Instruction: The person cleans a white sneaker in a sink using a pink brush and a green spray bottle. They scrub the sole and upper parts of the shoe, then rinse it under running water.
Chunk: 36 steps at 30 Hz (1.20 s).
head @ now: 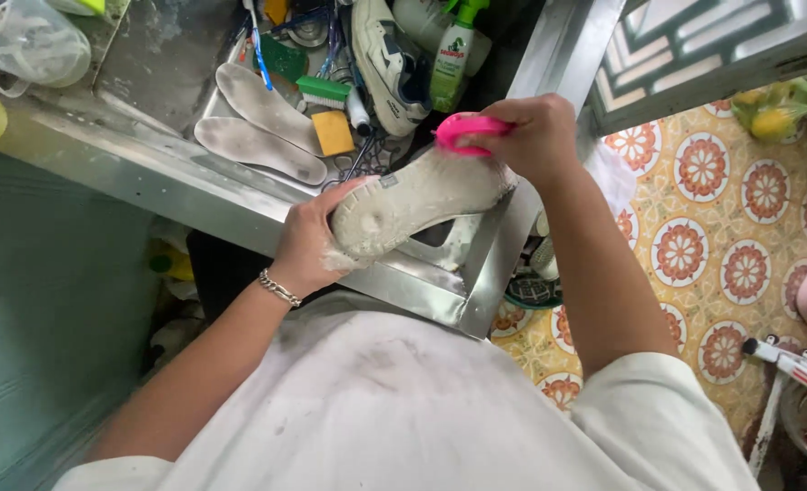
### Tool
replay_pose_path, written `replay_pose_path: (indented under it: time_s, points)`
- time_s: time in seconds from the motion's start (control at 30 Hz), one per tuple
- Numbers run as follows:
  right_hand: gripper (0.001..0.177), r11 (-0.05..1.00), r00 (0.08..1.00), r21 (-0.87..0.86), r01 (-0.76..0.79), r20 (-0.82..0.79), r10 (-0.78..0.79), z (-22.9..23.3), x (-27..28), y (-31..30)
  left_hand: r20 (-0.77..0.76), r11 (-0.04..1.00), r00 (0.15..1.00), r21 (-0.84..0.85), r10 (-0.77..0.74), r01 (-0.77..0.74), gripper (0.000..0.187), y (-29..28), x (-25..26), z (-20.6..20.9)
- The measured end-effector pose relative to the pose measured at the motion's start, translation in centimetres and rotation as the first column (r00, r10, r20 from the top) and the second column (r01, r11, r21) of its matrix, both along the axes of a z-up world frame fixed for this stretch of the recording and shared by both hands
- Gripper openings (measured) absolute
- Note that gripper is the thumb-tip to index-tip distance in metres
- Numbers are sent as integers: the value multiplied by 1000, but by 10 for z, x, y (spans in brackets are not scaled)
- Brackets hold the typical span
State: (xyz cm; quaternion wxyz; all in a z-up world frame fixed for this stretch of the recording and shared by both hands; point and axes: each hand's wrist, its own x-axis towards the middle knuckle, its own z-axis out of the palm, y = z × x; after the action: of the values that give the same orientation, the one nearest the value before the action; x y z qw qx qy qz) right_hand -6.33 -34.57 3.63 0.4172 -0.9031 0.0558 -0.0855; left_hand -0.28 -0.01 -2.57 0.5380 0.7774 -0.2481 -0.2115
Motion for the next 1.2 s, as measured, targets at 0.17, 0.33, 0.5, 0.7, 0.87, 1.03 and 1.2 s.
replay_pose_path:
  time_s: [0.17, 0.33, 0.5, 0.7, 0.87, 1.03, 1.2]
  points:
    - [33, 954, 946, -233, -191, 215, 242, -13, 8, 89, 4, 1000, 1000, 31, 2, -2, 76, 6, 0, -22]
    - [36, 987, 994, -129, -100, 28, 104, -38, -7, -19, -4, 998, 1000, -53, -15, 15, 88, 4, -4, -12]
    - [31, 962, 941, -158, -223, 222, 255, 7, 6, 90, -29, 998, 999, -66, -19, 17, 87, 2, -1, -7]
    - [33, 985, 980, -73, -159, 112, 167, -30, -15, 14, -55, 998, 998, -61, -7, 3, 82, 2, -4, -3]
    - [22, 941, 920, -181, -287, 220, 323, -7, -8, 118, -35, 996, 999, -88, -23, 20, 73, 2, -5, 15]
    - [25, 920, 899, -156, -358, 207, 385, -1, 0, 40, -41, 997, 999, -78, -10, 7, 78, 0, -2, 8]
    - [22, 887, 856, -264, -379, 263, 445, -12, -4, 83, -52, 997, 998, -69, -41, 37, 86, 0, 4, 21]
